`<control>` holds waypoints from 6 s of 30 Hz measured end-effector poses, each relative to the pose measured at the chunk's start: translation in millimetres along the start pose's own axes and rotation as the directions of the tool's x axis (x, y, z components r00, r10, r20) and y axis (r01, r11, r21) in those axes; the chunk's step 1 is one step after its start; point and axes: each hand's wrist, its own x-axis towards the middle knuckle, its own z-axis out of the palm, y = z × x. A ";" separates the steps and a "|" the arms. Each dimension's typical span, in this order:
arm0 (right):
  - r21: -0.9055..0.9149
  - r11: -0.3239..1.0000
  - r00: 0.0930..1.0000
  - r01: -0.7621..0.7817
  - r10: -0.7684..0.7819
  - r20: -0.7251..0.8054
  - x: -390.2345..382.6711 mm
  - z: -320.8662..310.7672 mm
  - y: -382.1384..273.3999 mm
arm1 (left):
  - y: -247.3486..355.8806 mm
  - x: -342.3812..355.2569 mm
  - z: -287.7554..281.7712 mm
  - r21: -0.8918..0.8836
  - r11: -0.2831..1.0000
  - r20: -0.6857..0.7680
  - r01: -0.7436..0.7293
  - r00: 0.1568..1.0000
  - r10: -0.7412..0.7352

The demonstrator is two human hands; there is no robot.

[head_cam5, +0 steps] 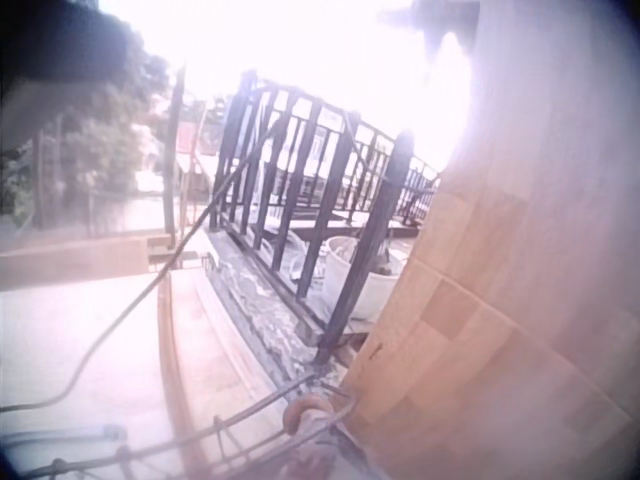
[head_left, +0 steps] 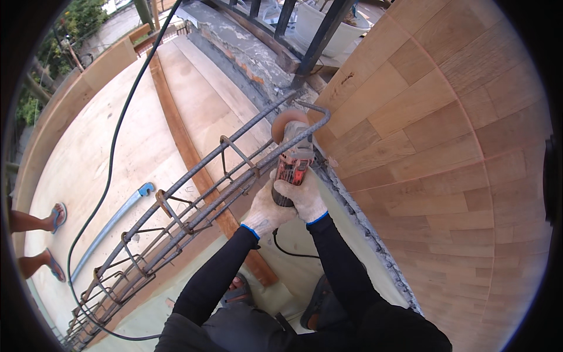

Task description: The person uses an angle grinder to cut a metal rebar frame on a rooftop construction site. They plug in the tool, position the rebar, and cut through the metal bars while sparks fly. Another worker is visible nearby.

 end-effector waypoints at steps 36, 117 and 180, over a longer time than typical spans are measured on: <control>-0.034 0.999 1.000 0.016 -0.015 0.015 1.2 -2.2 -20.7 | 9.0 1.5 0.9 -0.046 0.997 0.013 -0.058 0.998 0.059; 0.009 1.000 1.000 -0.010 0.010 0.010 11.4 -0.1 -23.0 | 34.7 2.8 -9.3 0.096 0.995 -0.006 0.007 1.000 -0.006; 0.115 0.993 1.000 0.005 -0.008 0.028 13.1 7.3 -21.4 | 25.4 4.4 -14.3 0.079 0.997 -0.005 -0.011 1.000 0.011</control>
